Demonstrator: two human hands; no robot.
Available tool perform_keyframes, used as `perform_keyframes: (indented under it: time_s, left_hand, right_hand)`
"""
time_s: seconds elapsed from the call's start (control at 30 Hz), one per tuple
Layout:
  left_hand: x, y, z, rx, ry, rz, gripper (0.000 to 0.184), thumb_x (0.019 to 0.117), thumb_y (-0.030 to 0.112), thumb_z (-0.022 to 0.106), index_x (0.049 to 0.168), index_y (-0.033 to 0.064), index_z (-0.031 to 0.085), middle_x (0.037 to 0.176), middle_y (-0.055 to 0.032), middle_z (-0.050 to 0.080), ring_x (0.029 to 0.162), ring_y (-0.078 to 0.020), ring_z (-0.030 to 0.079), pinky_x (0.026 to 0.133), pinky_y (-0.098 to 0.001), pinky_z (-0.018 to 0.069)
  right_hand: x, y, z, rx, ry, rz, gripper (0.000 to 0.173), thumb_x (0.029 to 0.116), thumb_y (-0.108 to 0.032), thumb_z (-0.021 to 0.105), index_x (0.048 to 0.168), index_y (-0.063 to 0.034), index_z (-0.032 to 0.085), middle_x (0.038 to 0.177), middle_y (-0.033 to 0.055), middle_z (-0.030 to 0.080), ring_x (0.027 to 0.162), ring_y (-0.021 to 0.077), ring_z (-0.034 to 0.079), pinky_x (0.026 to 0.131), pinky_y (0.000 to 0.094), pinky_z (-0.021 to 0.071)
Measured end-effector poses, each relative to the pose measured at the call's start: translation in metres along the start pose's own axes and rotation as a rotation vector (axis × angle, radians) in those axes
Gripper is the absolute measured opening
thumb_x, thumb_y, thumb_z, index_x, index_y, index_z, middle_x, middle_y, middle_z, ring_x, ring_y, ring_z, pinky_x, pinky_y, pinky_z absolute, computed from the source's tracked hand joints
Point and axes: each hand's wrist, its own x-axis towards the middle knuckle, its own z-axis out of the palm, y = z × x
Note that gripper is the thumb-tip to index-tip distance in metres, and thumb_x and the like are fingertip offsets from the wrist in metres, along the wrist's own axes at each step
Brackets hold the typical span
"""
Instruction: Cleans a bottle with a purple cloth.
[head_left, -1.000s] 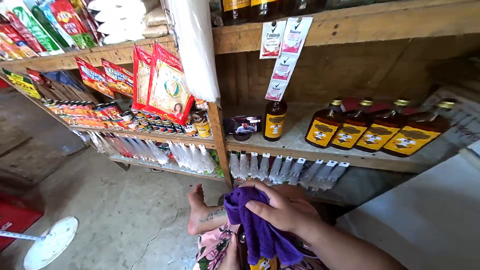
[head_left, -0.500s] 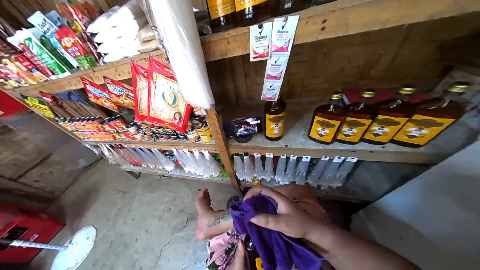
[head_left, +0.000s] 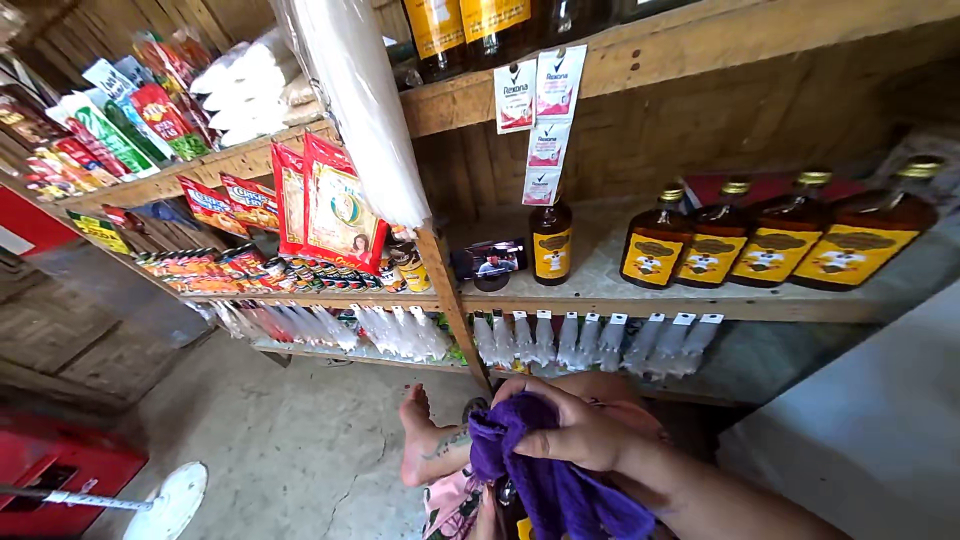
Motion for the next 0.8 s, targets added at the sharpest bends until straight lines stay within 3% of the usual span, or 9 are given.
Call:
perform_keyframes:
  time_s: [0.07,0.17,0.23,0.4,0.57,0.7,0.8]
  left_hand:
    - [0.000,0.009,0.009,-0.012,0.052,-0.056,0.057,0.0933,0.067,0.047,0.129,0.0258,0.062,0.121,0.0132,0.070,0.117,0.0033,0.062,0.104,-0.0226,0.0488]
    - [-0.006,-0.015,-0.015,-0.070,0.040,-0.102,0.055,0.0920,0.069,0.048,0.125,0.0312,0.070,0.119,0.0108,0.074,0.114,0.0004,0.066,0.102,-0.0252,0.0521]
    - [-0.009,-0.028,-0.028,-0.085,0.002,-0.097,0.058,0.0921,0.071,0.046,0.128,0.0325,0.069,0.122,0.0104,0.073,0.116,-0.0006,0.065,0.103,-0.0264,0.0519]
    - [-0.009,-0.035,-0.037,-0.092,-0.064,-0.094,0.065,0.0899,0.076,0.047,0.130,0.0292,0.068,0.124,0.0073,0.072,0.118,-0.0041,0.065,0.104,-0.0297,0.0514]
    - [-0.007,-0.033,-0.032,-0.059,-0.075,-0.097,0.063,0.0911,0.075,0.045,0.129,0.0311,0.068,0.123,0.0098,0.072,0.117,-0.0015,0.065,0.103,-0.0273,0.0517]
    - [-0.004,-0.026,-0.027,-0.042,-0.053,-0.141,0.064,0.0897,0.076,0.046,0.129,0.0311,0.068,0.122,0.0093,0.073,0.115,-0.0024,0.066,0.102,-0.0285,0.0524]
    - [-0.008,-0.012,-0.044,0.319,-0.009,-0.081,0.055,0.0961,0.066,0.047,0.128,0.0261,0.066,0.121,0.0112,0.072,0.114,0.0001,0.065,0.102,-0.0268,0.0518]
  right_hand:
    - [0.001,0.000,0.004,-0.151,0.085,-0.005,0.034,0.0925,-0.015,0.071,0.123,-0.0036,0.059,0.119,-0.0047,0.063,0.110,-0.0043,0.059,0.098,0.0178,0.0500]
    - [0.002,0.004,0.004,-0.234,0.083,-0.046,0.036,0.0967,-0.018,0.066,0.126,0.0016,0.057,0.123,0.0006,0.063,0.114,-0.0028,0.058,0.101,0.0190,0.0489]
    - [0.000,0.007,0.000,-0.136,0.030,-0.053,0.038,0.1005,-0.020,0.062,0.133,-0.0011,0.054,0.129,-0.0009,0.062,0.119,0.0003,0.057,0.105,0.0225,0.0481]
    - [-0.002,0.013,-0.011,0.105,-0.107,-0.060,0.042,0.0994,-0.013,0.059,0.141,-0.0098,0.053,0.134,-0.0050,0.061,0.122,0.0034,0.057,0.106,0.0252,0.0473]
    - [-0.001,0.007,-0.007,0.070,-0.061,-0.020,0.037,0.0932,-0.010,0.069,0.127,-0.0158,0.055,0.120,-0.0111,0.064,0.112,-0.0014,0.060,0.099,0.0213,0.0508]
    - [0.000,0.011,-0.004,0.073,0.002,-0.060,0.032,0.0955,-0.009,0.065,0.126,-0.0131,0.056,0.119,-0.0101,0.063,0.110,-0.0015,0.060,0.098,0.0208,0.0509]
    - [-0.002,0.011,-0.005,0.101,-0.018,-0.075,0.032,0.0976,-0.009,0.061,0.129,-0.0124,0.055,0.122,-0.0083,0.063,0.112,0.0002,0.059,0.099,0.0225,0.0502]
